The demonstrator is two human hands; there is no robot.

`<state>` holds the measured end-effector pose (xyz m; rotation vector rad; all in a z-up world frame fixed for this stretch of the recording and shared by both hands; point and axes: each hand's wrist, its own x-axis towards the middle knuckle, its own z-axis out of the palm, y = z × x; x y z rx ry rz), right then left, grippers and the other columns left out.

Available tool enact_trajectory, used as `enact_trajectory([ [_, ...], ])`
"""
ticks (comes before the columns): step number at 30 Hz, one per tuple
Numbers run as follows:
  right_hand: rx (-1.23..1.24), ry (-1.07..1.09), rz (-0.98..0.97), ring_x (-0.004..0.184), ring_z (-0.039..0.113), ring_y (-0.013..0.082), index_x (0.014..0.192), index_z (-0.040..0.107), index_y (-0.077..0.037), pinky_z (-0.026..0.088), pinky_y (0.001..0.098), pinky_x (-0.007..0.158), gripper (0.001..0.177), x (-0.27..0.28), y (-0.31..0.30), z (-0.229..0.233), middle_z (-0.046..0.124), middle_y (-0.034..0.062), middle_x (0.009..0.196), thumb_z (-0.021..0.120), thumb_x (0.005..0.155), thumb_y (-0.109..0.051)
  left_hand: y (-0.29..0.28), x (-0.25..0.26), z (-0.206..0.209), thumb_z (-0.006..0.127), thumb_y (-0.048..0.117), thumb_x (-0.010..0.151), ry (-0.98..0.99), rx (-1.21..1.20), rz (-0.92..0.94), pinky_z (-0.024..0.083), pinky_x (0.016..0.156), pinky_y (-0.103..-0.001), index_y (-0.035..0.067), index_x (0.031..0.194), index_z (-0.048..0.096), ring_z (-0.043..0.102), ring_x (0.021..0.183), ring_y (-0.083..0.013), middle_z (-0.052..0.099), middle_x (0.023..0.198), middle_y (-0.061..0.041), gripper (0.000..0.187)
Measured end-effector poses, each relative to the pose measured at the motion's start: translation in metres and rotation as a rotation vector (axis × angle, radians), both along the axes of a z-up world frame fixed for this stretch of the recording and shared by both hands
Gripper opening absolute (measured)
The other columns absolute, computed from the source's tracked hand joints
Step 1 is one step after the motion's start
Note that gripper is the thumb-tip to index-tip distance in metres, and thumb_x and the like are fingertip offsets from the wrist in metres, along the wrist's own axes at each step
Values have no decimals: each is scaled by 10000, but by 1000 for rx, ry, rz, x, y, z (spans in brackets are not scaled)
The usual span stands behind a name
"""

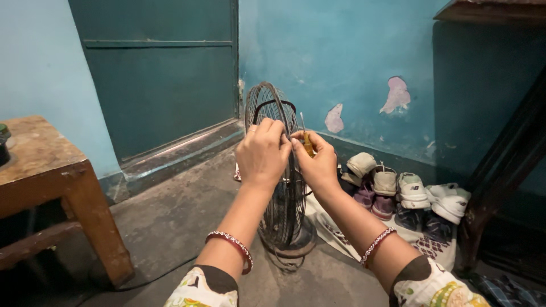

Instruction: The person removes the front grille of an electric fan using a screwdriver. They loosen and remove several screws from the grille, then detach the grille from the fan body.

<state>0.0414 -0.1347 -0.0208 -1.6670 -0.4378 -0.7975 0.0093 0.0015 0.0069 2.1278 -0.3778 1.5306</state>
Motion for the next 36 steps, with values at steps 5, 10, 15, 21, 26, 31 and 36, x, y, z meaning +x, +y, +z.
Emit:
enact_trajectory([
  [5, 83, 28, 148, 801, 573, 7, 1045, 726, -19, 480, 195, 716, 152, 13, -4, -3, 686, -58, 892, 709, 941, -127, 3, -6, 2, 732, 164, 826, -54, 33, 7, 553, 692, -429, 103, 869, 625, 680, 828, -278, 648, 865, -49, 130],
  [10, 127, 74, 204, 791, 558, 15, 1062, 734, -20, 457, 197, 697, 155, 13, -7, -8, 670, -58, 894, 710, 956, -130, 3, -16, 5, 753, 185, 791, 24, -263, -76, 541, 632, -415, 100, 875, 685, 704, 756, -296, 727, 860, -66, 137],
  [15, 183, 140, 300, 764, 582, -2, 1077, 726, -33, 465, 182, 670, 158, -3, -14, -7, 689, -65, 895, 698, 960, -136, -12, -30, -3, 752, 168, 797, 199, -536, -351, 548, 599, -321, 66, 826, 669, 717, 630, -170, 725, 707, -64, 135],
  [21, 232, 309, 306, 442, 394, 11, 1031, 711, -82, 274, 217, 388, 133, -38, -30, -6, 555, -80, 650, 707, 948, -186, -34, -33, -27, 747, 118, 810, 230, -731, -567, 561, 608, -244, 27, 846, 685, 718, 665, -86, 738, 731, -34, 116],
  [26, 238, 350, 313, 440, 409, 16, 1040, 705, -92, 289, 211, 390, 145, -59, -50, -10, 541, -76, 632, 712, 950, -206, -58, -39, -43, 754, 115, 817, 352, -745, -667, 564, 601, -227, 11, 848, 699, 710, 666, -74, 753, 747, -51, 122],
  [31, 205, 409, 231, 457, 428, 13, 1044, 713, -97, 301, 202, 394, 157, -82, -76, -27, 561, -72, 660, 705, 932, -206, -83, -47, -61, 796, 156, 806, 443, -760, -693, 531, 564, -228, 12, 823, 696, 671, 627, -63, 740, 726, -36, 176],
  [36, 213, 460, 203, 494, 454, 14, 1038, 693, -95, 307, 199, 410, 147, -107, -104, -58, 576, -64, 698, 710, 949, -211, -110, -49, -102, 806, 173, 804, 583, -746, -686, 513, 543, -225, 14, 807, 698, 652, 612, -62, 728, 703, -27, 192],
])
